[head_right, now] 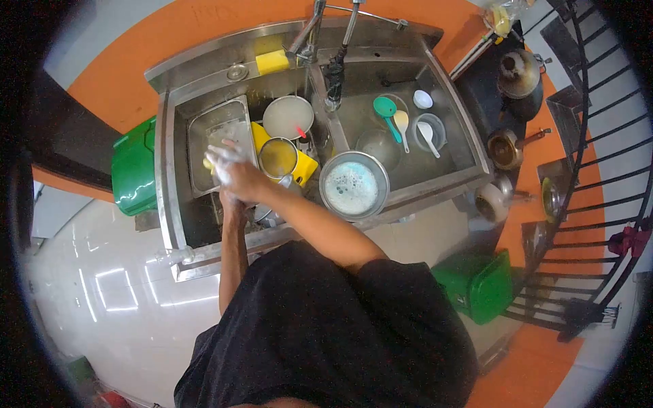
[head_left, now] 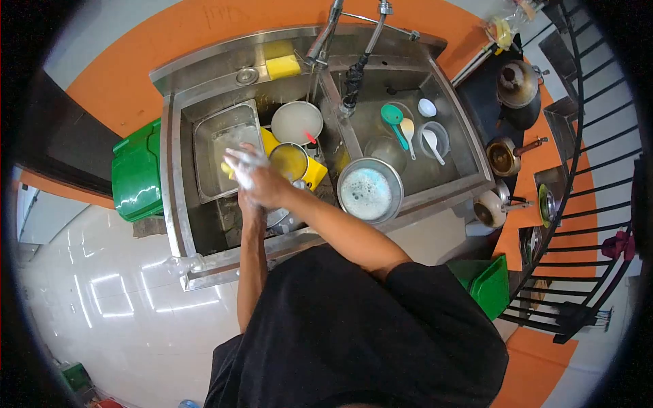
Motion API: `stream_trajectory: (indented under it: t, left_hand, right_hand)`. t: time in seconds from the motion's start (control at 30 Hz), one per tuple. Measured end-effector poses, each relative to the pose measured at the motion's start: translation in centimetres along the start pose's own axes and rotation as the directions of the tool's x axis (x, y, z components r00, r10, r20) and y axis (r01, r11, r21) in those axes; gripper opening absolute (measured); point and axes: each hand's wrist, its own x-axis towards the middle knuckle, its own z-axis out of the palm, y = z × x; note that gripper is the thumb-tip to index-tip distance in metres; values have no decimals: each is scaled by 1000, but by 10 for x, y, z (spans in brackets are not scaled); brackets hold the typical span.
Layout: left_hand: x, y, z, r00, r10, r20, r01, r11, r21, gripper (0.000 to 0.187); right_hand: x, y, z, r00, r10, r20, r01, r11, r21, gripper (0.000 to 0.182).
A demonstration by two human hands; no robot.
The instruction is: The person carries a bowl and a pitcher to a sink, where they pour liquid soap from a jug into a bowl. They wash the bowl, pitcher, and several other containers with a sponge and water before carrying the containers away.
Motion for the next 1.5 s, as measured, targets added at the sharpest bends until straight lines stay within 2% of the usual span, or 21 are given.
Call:
stream_trajectory:
  t: [0.13,0.2,0.27,0.33,0.4,0.47,0.53,0.6,0.67,0.73,0.8,0.87,0.93,1.03,1.2,1.27,1.3,1.33,1.4,1.47,1.5]
  left_hand:
    - [-13,14,1,927,-308,216,309,951,27,45]
    - [-13,20,8,902,-279,329,333,935,-120,41]
    - [-15,33,36,976,-179,123,211,917,-338,37]
    - [-3,22,31,990,141,21,-126,936,-329,32]
    - [5,16,9,997,-4,81,44,864,-502,40]
    - [-5,22,28,999,7,-44,-38,641,-767,44]
    - [-4,21,24,994,-108,-29,44,619,-784,46]
    - [9,-10,10,955,-293,-52,275,936,-219,47]
    - [16,9,11,938,-345,44,340,881,-328,46]
    - [10,46,28,976,-187,-114,121,895,-430,38]
    - [21,52,25,994,-26,-107,-48,769,-638,34]
    - [48,11,-22,1000,-27,12,28,782,-623,38]
    - [52,10,-33,894,-21,448,361,629,-688,48]
    - [8,31,18,941,-303,152,322,657,-681,56]
    - [35,-12,-2,941,-153,301,330,605,-725,62]
    - [26,33,6,972,-226,66,223,786,-577,68]
    - [19,50,12,977,-215,10,185,815,-550,58]
    - [16,53,17,979,-205,5,174,816,-551,58]
    - [7,54,25,1000,10,30,5,885,-466,44]
    - [12,48,19,996,-1,86,33,925,-378,42]
    - [11,49,19,980,159,119,-145,982,-120,43]
  right_hand:
    - [12,18,-21,880,431,197,-456,884,100,33]
    - [10,20,-21,906,399,138,-411,909,73,33]
    - [1,28,-5,864,487,-125,-474,872,120,34]
    - [-12,19,-4,791,611,-27,-599,783,165,42]
    - [-30,8,17,948,254,190,-277,955,106,44]
    - [-32,-19,3,976,-28,218,42,997,-64,45]
    - [-17,-9,-4,982,-84,169,103,989,-107,44]
    - [1,4,-13,765,503,403,-546,838,-11,44]
    - [9,10,-25,608,722,330,-759,651,-24,43]
    - [-12,24,-8,925,377,-44,-359,907,222,43]
    - [-14,0,-30,969,224,102,-244,924,295,45]
    - [-30,-14,-34,984,82,160,-126,947,295,46]
    - [-31,-17,-35,978,-46,202,-12,961,278,47]
    - [-28,-11,-30,974,-132,185,144,988,-52,23]
    - [-30,-3,-7,981,46,191,-31,996,-79,20]
    - [-37,3,3,875,479,-71,-430,835,343,21]
    - [-28,-6,-10,700,682,210,-684,557,471,26]
    - [-19,-8,-11,707,674,212,-678,562,474,26]
    - [-6,-10,-17,987,144,71,-150,984,99,30]
    - [16,-4,-28,985,77,155,-89,994,70,39]
    - [24,2,-30,979,64,191,-81,993,80,42]
